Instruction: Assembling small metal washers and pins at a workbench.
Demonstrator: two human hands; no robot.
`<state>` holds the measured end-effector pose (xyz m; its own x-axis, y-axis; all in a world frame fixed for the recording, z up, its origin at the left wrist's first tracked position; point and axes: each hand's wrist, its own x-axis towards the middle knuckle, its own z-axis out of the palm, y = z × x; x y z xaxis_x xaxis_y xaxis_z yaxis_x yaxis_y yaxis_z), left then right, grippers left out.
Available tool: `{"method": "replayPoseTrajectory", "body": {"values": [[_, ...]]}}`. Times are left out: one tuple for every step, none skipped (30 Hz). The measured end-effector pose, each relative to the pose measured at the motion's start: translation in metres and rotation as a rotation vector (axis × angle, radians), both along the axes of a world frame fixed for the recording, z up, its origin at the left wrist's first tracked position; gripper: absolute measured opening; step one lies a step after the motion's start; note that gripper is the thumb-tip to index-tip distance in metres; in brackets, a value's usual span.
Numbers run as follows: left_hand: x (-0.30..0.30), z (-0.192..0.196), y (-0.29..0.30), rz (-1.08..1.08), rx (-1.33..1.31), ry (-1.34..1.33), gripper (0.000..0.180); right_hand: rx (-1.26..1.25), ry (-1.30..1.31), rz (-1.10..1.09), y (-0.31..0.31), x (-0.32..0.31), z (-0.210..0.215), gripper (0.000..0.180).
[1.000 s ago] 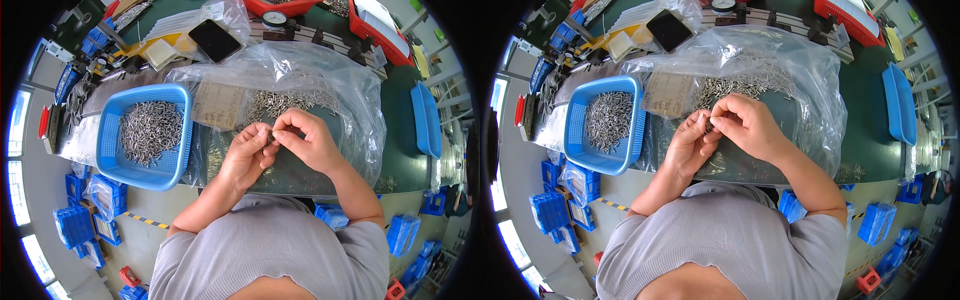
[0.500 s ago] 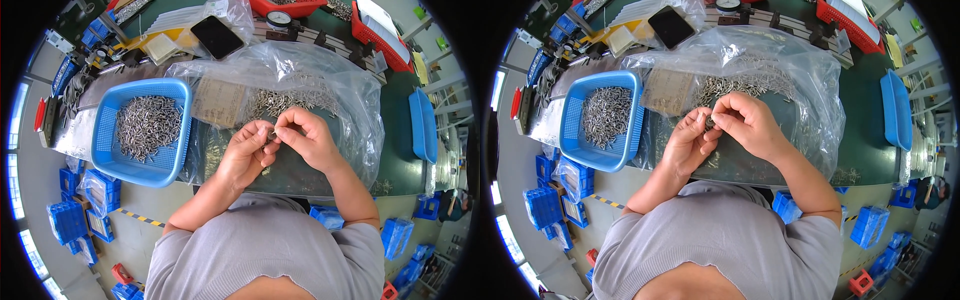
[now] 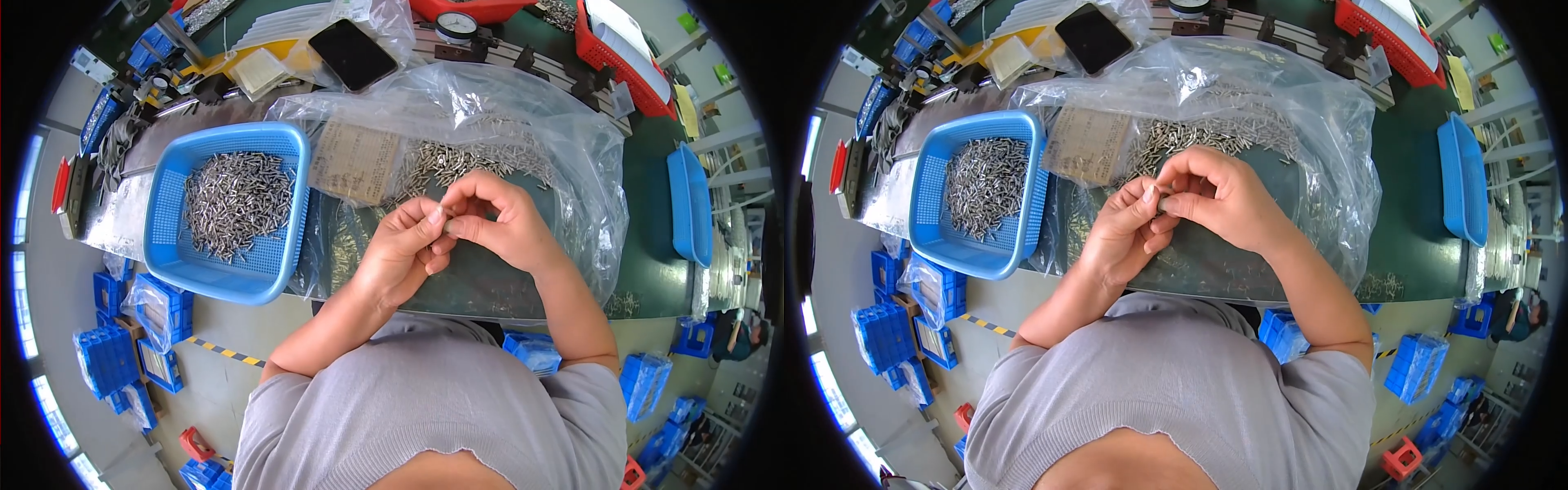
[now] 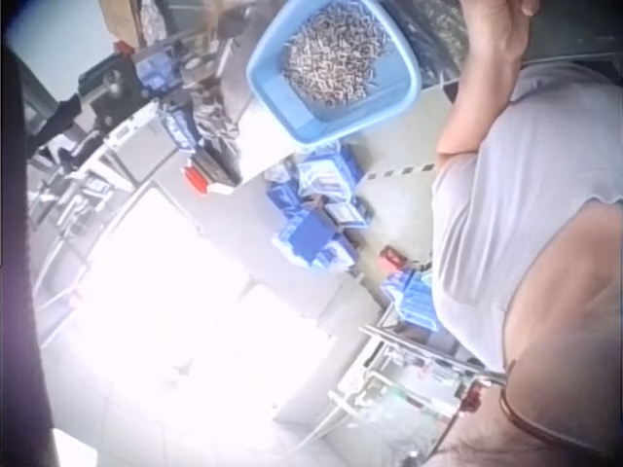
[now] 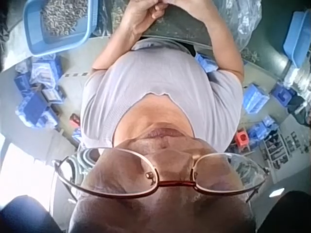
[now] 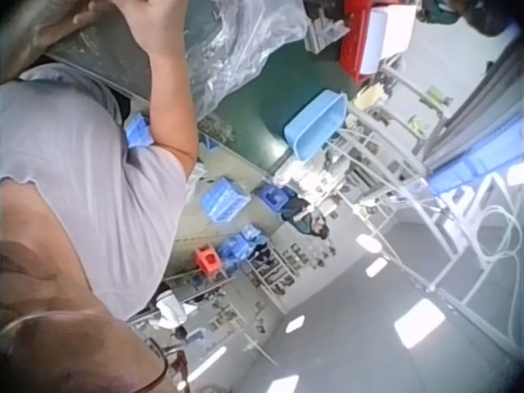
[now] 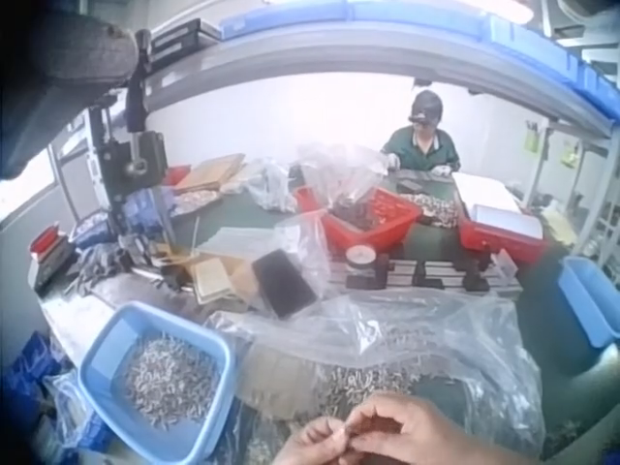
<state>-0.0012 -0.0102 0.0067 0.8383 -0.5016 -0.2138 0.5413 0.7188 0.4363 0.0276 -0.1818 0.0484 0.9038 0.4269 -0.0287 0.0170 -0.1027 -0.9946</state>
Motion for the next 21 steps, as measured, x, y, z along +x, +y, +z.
{"method": "replayPoseTrajectory", "body": {"values": [[-0.0002, -0.0006, -0.0001, -0.015, -0.001, -0.016, 0.013, -0.031, -0.088, 0.029, -0.0005, 0.0010, 0.0004, 0.012], [0.0000, -0.0007, 0.0001, -0.015, -0.001, -0.017, 0.013, -0.061, -0.177, 0.059, -0.0009, 0.0021, 0.0008, 0.013], [0.0004, -0.0005, 0.0007, -0.025, 0.004, -0.010, 0.015, -0.061, -0.179, 0.060, -0.0017, 0.0035, 0.0002, 0.013], [0.0011, 0.0001, 0.0010, -0.036, 0.011, -0.006, 0.016, -0.117, -0.332, 0.055, -0.0028, 0.0048, -0.0012, 0.014], [0.0013, 0.0006, 0.0008, -0.036, 0.012, -0.011, 0.016, -0.172, -0.486, 0.050, -0.0033, 0.0056, -0.0023, 0.015], [0.0013, 0.0012, 0.0002, -0.037, 0.010, 0.012, 0.017, -0.171, -0.492, 0.049, -0.0020, 0.0041, -0.0030, 0.015], [0.0020, 0.0014, -0.0003, -0.040, 0.008, 0.033, 0.017, -0.184, -0.482, -0.010, 0.0007, 0.0012, -0.0038, 0.015], [0.0016, 0.0020, -0.0010, -0.042, 0.009, 0.024, 0.017, -0.197, -0.473, -0.070, 0.0022, -0.0009, -0.0039, 0.016], [0.0003, 0.0026, -0.0017, -0.013, 0.012, 0.042, 0.017, -0.196, -0.482, -0.074, 0.0025, -0.0017, -0.0034, 0.016], [-0.0009, 0.0027, -0.0020, 0.019, 0.014, 0.061, 0.017, -0.181, -0.499, -0.097, 0.0026, -0.0022, -0.0027, 0.015], [-0.0011, 0.0020, -0.0018, 0.019, 0.016, 0.053, 0.017, -0.167, -0.515, -0.120, 0.0027, -0.0019, -0.0024, 0.014], [-0.0011, 0.0005, -0.0013, 0.024, -0.011, 0.028, 0.017, -0.165, -0.523, -0.121, 0.0026, -0.0012, -0.0033, 0.014], [-0.0013, -0.0011, -0.0015, 0.030, -0.039, 0.006, 0.017, -0.187, -0.629, -0.124, 0.0018, -0.0008, -0.0050, 0.013], [-0.0014, -0.0026, -0.0022, 0.029, -0.038, 0.001, 0.017, -0.210, -0.734, -0.128, 0.0009, -0.0005, -0.0055, 0.012], [-0.0015, -0.0041, -0.0032, 0.048, -0.055, -0.012, 0.017, -0.210, -0.738, -0.130, -0.0001, -0.0006, -0.0049, 0.012], [-0.0012, -0.0042, -0.0032, 0.067, -0.070, -0.025, 0.017, -0.218, -0.751, -0.112, -0.0006, -0.0009, -0.0041, 0.011], [-0.0009, -0.0037, -0.0028, 0.063, -0.068, -0.027, 0.017, -0.226, -0.764, -0.095, -0.0011, -0.0012, -0.0036, 0.009], [-0.0005, -0.0034, -0.0023, 0.084, -0.069, -0.041, 0.017, -0.225, -0.764, -0.100, -0.0020, -0.0010, -0.0029, 0.009], [-0.0003, -0.0039, -0.0019, 0.103, -0.072, -0.052, 0.017, -0.168, -0.669, -0.111, -0.0033, -0.0008, -0.0025, 0.008], [0.0008, -0.0041, -0.0003, 0.089, -0.122, -0.057, 0.017, -0.111, -0.573, -0.123, -0.0043, -0.0005, -0.0019, 0.006], [0.0012, -0.0026, 0.0010, 0.082, -0.119, -0.054, 0.017, -0.148, -0.499, -0.221, -0.0049, 0.0007, -0.0005, 0.004]]}}
